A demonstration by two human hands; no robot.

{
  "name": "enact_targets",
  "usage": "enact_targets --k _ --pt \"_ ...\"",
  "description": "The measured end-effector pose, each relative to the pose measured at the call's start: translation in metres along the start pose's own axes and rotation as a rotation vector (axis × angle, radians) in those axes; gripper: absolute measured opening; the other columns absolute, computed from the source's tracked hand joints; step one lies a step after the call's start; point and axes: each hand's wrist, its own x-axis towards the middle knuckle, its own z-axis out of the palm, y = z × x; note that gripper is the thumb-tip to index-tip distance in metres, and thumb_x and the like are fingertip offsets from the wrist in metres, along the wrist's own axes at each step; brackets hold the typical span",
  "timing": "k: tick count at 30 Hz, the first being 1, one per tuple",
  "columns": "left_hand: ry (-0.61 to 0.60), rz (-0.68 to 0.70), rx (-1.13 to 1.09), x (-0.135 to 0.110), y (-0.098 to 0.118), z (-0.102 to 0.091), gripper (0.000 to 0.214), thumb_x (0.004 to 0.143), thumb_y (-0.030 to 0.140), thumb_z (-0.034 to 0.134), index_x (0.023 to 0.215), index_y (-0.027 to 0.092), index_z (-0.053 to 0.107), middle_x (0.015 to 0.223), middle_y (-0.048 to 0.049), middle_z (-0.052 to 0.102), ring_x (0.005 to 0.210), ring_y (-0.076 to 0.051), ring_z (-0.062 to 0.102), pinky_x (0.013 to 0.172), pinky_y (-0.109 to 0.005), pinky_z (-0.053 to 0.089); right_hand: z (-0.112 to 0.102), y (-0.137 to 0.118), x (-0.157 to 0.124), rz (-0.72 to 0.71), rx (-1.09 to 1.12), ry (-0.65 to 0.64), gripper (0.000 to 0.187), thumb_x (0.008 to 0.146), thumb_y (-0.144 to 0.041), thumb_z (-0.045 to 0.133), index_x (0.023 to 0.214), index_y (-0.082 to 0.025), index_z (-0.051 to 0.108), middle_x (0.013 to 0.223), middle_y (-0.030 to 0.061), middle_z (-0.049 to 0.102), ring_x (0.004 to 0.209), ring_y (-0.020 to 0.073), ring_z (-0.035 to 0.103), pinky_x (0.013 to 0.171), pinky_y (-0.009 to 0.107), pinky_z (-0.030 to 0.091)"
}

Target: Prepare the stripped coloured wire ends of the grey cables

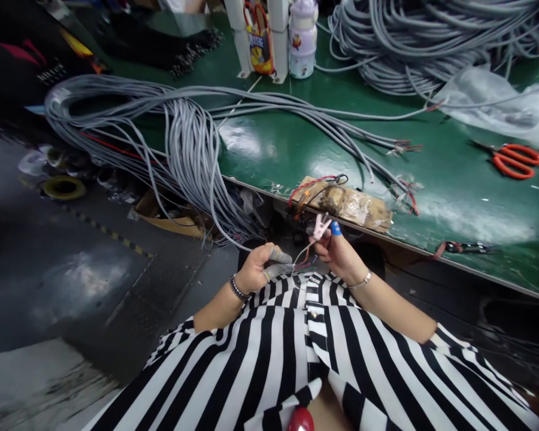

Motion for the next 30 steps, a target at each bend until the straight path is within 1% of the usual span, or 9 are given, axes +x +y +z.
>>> enact_targets --k 4,9,14,17,19,22,24,27,30 --pt "0.020 0.082 0.053 0.005 0.000 0.003 0.015 0.078 0.031 0.073 0.088 0.019 0.072 0.070 -0.0028 0.064 0.065 -0.013 0.055 0.063 -0.025 0.044 0.002 -0.006 -0.002 -0.010 -0.020 0.020 0.057 0.067 -0.074 0.064 0.077 -0.019 0.055 0.071 -0.0008 0.058 0.043 0.0035 0.022 0.037 0.018 0.006" --pt "0.005 0.181 0.071 0.009 0.005 0.006 0.016 0.079 0.028 0.071 0.093 0.020 0.071 0.073 -0.0041 0.067 0.068 -0.014 0.059 0.065 -0.027 0.047 0.002 -0.013 -0.004 -0.019 -0.065 0.025 0.056 0.070 -0.074 0.061 0.082 -0.019 0.060 0.072 -0.0005 0.057 0.044 0.0041 0.019 0.039 0.020 0.006" --pt "0.095 0.123 0.125 -0.003 0.004 0.007 0.021 0.079 0.026 0.072 0.099 0.021 0.071 0.086 -0.0046 0.067 0.076 -0.014 0.063 0.070 -0.027 0.050 -0.004 -0.004 -0.011 0.001 -0.123 0.021 0.060 0.071 -0.077 0.057 0.073 -0.017 0.060 0.061 -0.0009 0.053 0.041 0.0029 0.013 0.039 0.021 0.006" --pt "0.130 0.072 0.180 -0.012 0.003 0.004 0.021 0.082 0.030 0.069 0.100 0.020 0.071 0.085 -0.0047 0.066 0.076 -0.014 0.062 0.070 -0.026 0.049 -0.009 0.004 -0.017 -0.029 -0.210 0.047 0.057 0.075 -0.073 0.058 0.067 -0.016 0.059 0.053 -0.0020 0.048 0.039 0.0025 0.013 0.039 0.021 0.007" --pt "0.127 0.035 0.187 -0.015 0.004 0.001 0.022 0.084 0.036 0.066 0.096 0.019 0.072 0.079 -0.0050 0.066 0.072 -0.014 0.061 0.070 -0.027 0.049 -0.012 0.007 -0.021 -0.087 -0.279 0.101 0.053 0.074 -0.069 0.063 0.066 -0.016 0.058 0.052 -0.0016 0.049 0.039 0.0026 0.016 0.039 0.021 0.008" --pt "0.065 -0.049 0.131 -0.015 0.005 -0.004 0.029 0.087 0.043 0.060 0.089 0.016 0.072 0.073 -0.0056 0.066 0.067 -0.014 0.059 0.069 -0.027 0.048 -0.013 0.006 -0.024 -0.168 -0.398 0.157 0.045 0.071 -0.059 0.071 0.065 -0.017 0.058 0.055 -0.0009 0.053 0.042 0.0042 0.027 0.039 0.020 0.015" --pt "-0.027 -0.120 0.059 -0.012 0.005 -0.007 0.035 0.091 0.044 0.053 0.088 0.014 0.071 0.073 -0.0065 0.066 0.066 -0.014 0.060 0.068 -0.026 0.049 -0.010 0.005 -0.024 -0.175 -0.464 0.125 0.040 0.071 -0.054 0.074 0.065 -0.017 0.059 0.058 -0.0004 0.055 0.046 0.0059 0.036 0.041 0.020 0.024" --pt "-0.183 -0.198 -0.059 -0.003 0.003 -0.008 0.041 0.093 0.046 0.048 0.088 0.012 0.069 0.075 -0.0081 0.068 0.068 -0.014 0.061 0.067 -0.025 0.049 -0.003 0.005 -0.025 -0.095 -0.440 0.058 0.039 0.066 -0.052 0.078 0.067 -0.017 0.062 0.062 0.0006 0.060 0.053 0.0094 0.049 0.048 0.022 0.038" --pt "-0.314 -0.217 -0.116 0.006 -0.002 -0.004 0.045 0.091 0.051 0.049 0.087 0.011 0.068 0.077 -0.0082 0.069 0.069 -0.015 0.062 0.067 -0.024 0.049 0.006 0.005 -0.027 0.020 -0.297 0.024 0.042 0.055 -0.049 0.086 0.070 -0.016 0.063 0.067 0.0018 0.065 0.058 0.0124 0.057 0.056 0.025 0.046"
